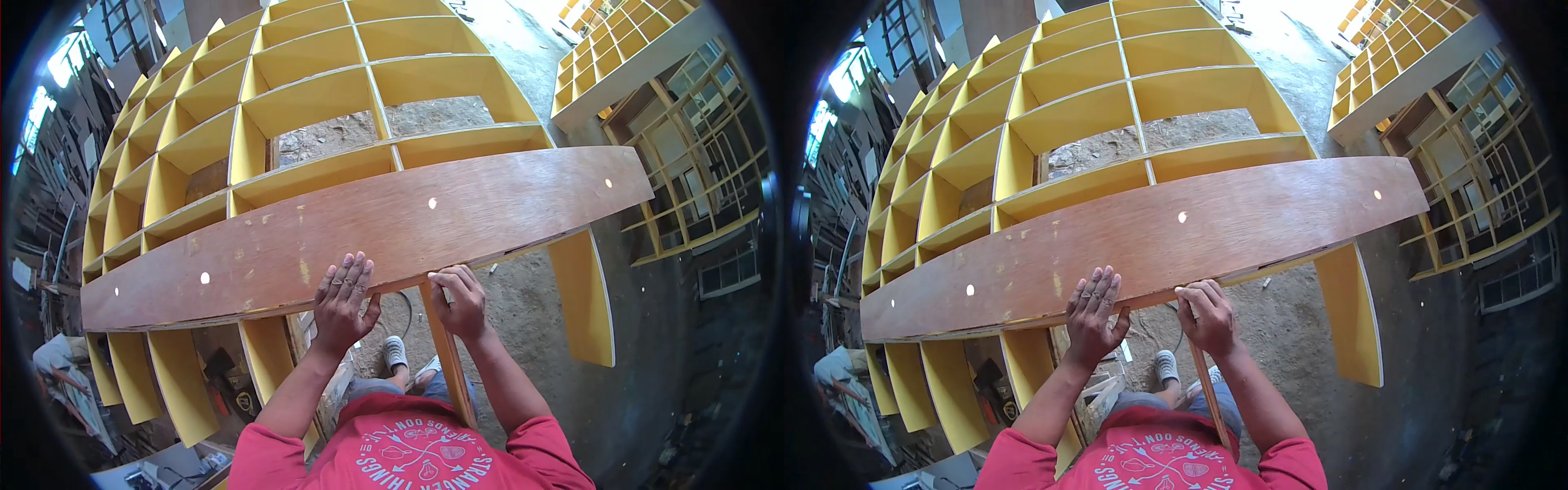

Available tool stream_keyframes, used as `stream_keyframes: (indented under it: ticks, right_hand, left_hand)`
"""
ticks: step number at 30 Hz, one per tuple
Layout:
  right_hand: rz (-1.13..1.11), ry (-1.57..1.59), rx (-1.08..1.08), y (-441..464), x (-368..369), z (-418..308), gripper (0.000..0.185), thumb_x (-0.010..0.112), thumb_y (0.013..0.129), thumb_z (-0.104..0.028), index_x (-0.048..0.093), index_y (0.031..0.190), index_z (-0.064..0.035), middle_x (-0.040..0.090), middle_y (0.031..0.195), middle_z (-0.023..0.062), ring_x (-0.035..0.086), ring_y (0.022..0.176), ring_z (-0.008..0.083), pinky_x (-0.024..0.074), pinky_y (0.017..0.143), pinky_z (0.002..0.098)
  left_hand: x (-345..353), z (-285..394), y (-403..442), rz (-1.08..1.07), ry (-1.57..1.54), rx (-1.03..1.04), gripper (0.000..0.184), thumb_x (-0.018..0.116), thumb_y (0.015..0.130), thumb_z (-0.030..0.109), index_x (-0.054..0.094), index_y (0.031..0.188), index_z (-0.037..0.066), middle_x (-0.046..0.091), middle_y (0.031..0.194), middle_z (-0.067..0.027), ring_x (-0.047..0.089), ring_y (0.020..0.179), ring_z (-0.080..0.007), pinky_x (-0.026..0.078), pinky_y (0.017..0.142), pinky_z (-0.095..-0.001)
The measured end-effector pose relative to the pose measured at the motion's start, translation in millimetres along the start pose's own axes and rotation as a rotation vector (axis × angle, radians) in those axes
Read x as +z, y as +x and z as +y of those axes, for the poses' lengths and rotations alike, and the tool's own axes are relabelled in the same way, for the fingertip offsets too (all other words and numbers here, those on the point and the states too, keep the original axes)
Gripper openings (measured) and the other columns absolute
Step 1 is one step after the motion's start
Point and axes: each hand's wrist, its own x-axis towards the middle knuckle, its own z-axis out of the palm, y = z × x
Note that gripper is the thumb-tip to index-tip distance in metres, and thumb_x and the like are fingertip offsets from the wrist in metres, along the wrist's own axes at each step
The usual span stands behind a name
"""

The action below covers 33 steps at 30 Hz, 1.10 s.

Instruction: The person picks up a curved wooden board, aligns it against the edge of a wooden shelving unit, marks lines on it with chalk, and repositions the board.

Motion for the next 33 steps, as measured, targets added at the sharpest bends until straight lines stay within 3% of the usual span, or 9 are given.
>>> stream_keyframes:
  ticks: [12,21,33]
  right_hand:
    - [-0.012,0.024,0.025,-3.2,-2.5,1.7,0.020,0.076,0.087,0.008,0.074,0.106,0.0009,0.075,0.096,0.0150,0.073,0.090,0.0333,0.0598,0.080,0.0440]
    - [0.148,0.025,-0.034,-9.5,-6.2,7.6,0.017,0.075,0.088,0.005,0.075,0.104,-0.0012,0.076,0.096,0.0137,0.075,0.087,0.0314,0.0609,0.082,0.0412]
    - [0.043,0.024,0.011,-8.8,-11.7,14.5,0.020,0.076,0.086,0.006,0.075,0.105,0.0000,0.075,0.097,0.0149,0.072,0.090,0.0338,0.0599,0.081,0.0431]
  left_hand:
    - [3.1,0.0,-0.7,0.004,0.018,0.011,0.054,0.066,0.104,0.034,0.066,0.150,0.005,0.063,0.157,-0.0145,0.056,0.151,-0.0291,0.035,0.129,-0.0484]
    - [4.5,0.2,-0.5,0.006,0.023,0.022,0.055,0.066,0.104,0.034,0.065,0.150,0.005,0.063,0.157,-0.0147,0.055,0.152,-0.0298,0.035,0.128,-0.0483]
    - [3.8,1.2,-1.1,0.008,0.024,0.020,0.055,0.067,0.103,0.033,0.065,0.151,0.005,0.062,0.159,-0.0142,0.054,0.153,-0.0292,0.035,0.129,-0.0487]
